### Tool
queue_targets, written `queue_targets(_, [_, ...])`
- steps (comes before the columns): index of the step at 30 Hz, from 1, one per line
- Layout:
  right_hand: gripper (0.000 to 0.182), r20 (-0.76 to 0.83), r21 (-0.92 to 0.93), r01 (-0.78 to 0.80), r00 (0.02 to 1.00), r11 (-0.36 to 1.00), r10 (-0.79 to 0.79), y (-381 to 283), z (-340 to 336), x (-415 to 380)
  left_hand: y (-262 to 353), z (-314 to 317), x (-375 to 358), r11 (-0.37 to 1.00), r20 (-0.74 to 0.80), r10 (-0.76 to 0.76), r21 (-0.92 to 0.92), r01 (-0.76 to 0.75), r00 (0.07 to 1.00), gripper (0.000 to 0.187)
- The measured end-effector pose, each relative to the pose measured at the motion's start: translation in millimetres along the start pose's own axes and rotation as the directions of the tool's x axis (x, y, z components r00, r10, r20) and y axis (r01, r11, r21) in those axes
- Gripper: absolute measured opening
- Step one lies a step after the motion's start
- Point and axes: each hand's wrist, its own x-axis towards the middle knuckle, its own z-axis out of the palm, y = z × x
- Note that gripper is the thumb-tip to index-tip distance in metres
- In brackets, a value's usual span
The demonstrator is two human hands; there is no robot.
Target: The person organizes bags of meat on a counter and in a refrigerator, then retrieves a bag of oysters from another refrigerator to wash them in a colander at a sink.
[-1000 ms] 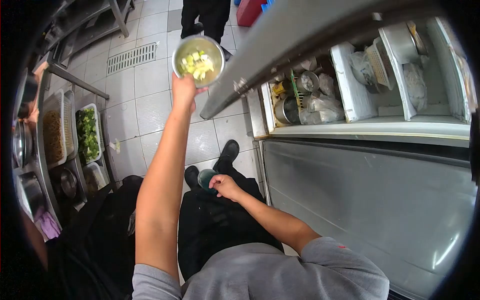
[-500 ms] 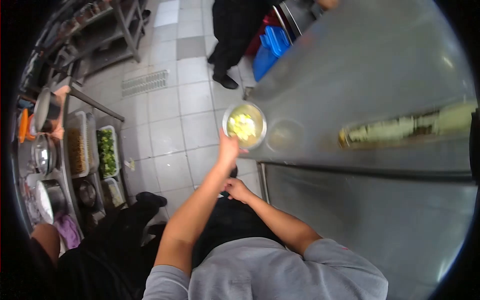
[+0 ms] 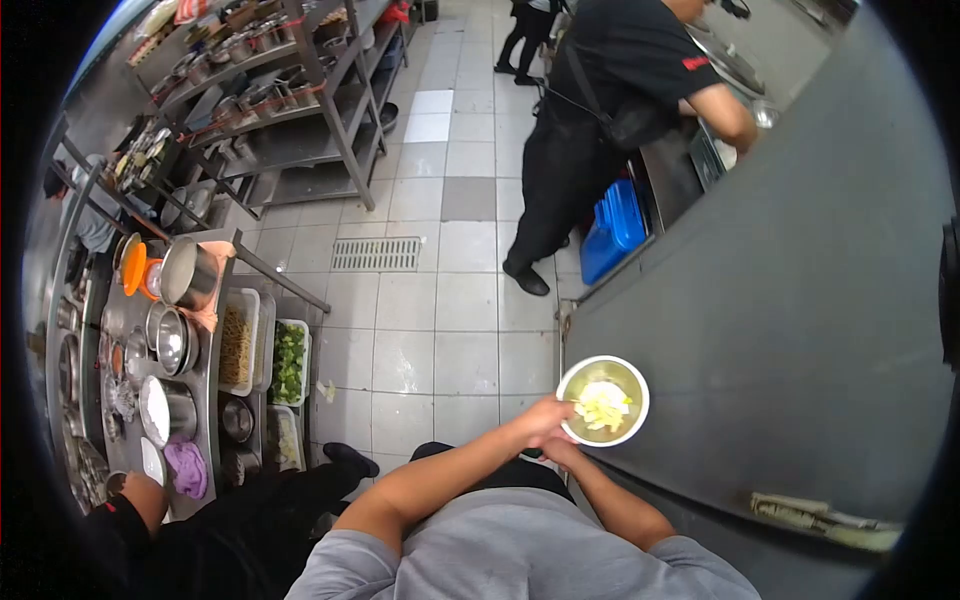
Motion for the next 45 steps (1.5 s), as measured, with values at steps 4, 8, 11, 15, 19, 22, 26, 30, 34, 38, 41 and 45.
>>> queue_targets(4, [0.010, -0.091, 0.048, -0.001, 0.996, 0.999, 0.006, -43.8, -38.1, 31.0, 86.5, -89.2, -43.4, 0.991, -0.249, 0.130, 0.016, -0.130, 0.960, 0.041])
queue_targets(8, [0.011, -0.137, 0.036, 0.004, 0.991, 0.999, 0.001, -70.3, -66.3, 103.5, 153.8, -209.8, -109.3, 0.939, -0.544, 0.270, -0.033, -0.342, 0.794, 0.040])
queue_targets(11, [0.014, -0.251, -0.021, -0.012, 0.968, 1.000, 0.007, -107.4, -81.7, 153.6, 191.6, -303.5, -153.1, 0.829, -0.668, 0.374, -0.070, -0.554, 0.643, 0.040])
queue_targets(15, [0.016, -0.323, -0.148, -0.053, 0.947, 0.988, 0.002, -176.5, -84.8, 203.0, 270.8, -371.6, -187.0, 0.803, -0.765, 0.363, -0.033, -0.595, 0.532, 0.043])
queue_targets(19, [0.019, -0.303, -0.211, -0.092, 0.953, 0.973, 0.025, -273.4, -84.4, 251.8, 383.0, -433.0, -156.6, 0.864, -0.718, 0.365, 0.025, -0.503, 0.592, 0.043])
queue_targets(22, [0.018, -0.249, -0.178, -0.045, 0.968, 0.983, -0.001, -310.6, -82.1, 308.2, 493.9, -421.4, -100.8, 0.868, -0.676, 0.413, 0.090, -0.488, 0.610, 0.040])
queue_targets(26, [0.016, -0.137, -0.163, 0.018, 0.990, 0.986, -0.041, -390.7, -74.0, 392.0, 627.3, -420.2, -1.8, 0.872, -0.562, 0.452, 0.116, -0.476, 0.692, 0.040])
queue_targets(30, [0.019, -0.143, -0.273, 0.068, 0.984, 0.960, -0.110, -483.9, -80.0, 491.7, 732.9, -440.6, 87.3, 0.891, -0.486, 0.415, 0.047, -0.451, 0.769, 0.041])
queue_targets(34, [0.016, -0.114, -0.339, 0.076, 0.986, 0.938, -0.121, -596.0, -127.5, 606.0, 828.2, -451.2, 137.4, 0.900, -0.503, 0.372, -0.009, -0.436, 0.780, 0.044])
queue_targets(38, [0.018, -0.171, -0.363, 0.150, 0.960, 0.920, -0.224, -726.9, -181.9, 731.9, 904.3, -479.1, 145.7, 0.900, -0.560, 0.355, -0.009, -0.435, 0.748, 0.044])
queue_targets(41, [0.018, -0.229, -0.310, 0.222, 0.926, 0.925, -0.299, -856.9, -224.4, 770.6, 954.5, -515.1, 165.4, 0.878, -0.589, 0.378, -0.016, -0.478, 0.714, 0.043])
queue_targets(45, [0.017, -0.268, -0.186, 0.309, 0.897, 0.933, -0.351, -993.9, -268.3, 824.4, 1030.3, -573.8, 223.1, 0.855, -0.667, 0.272, -0.164, -0.492, 0.694, 0.037])
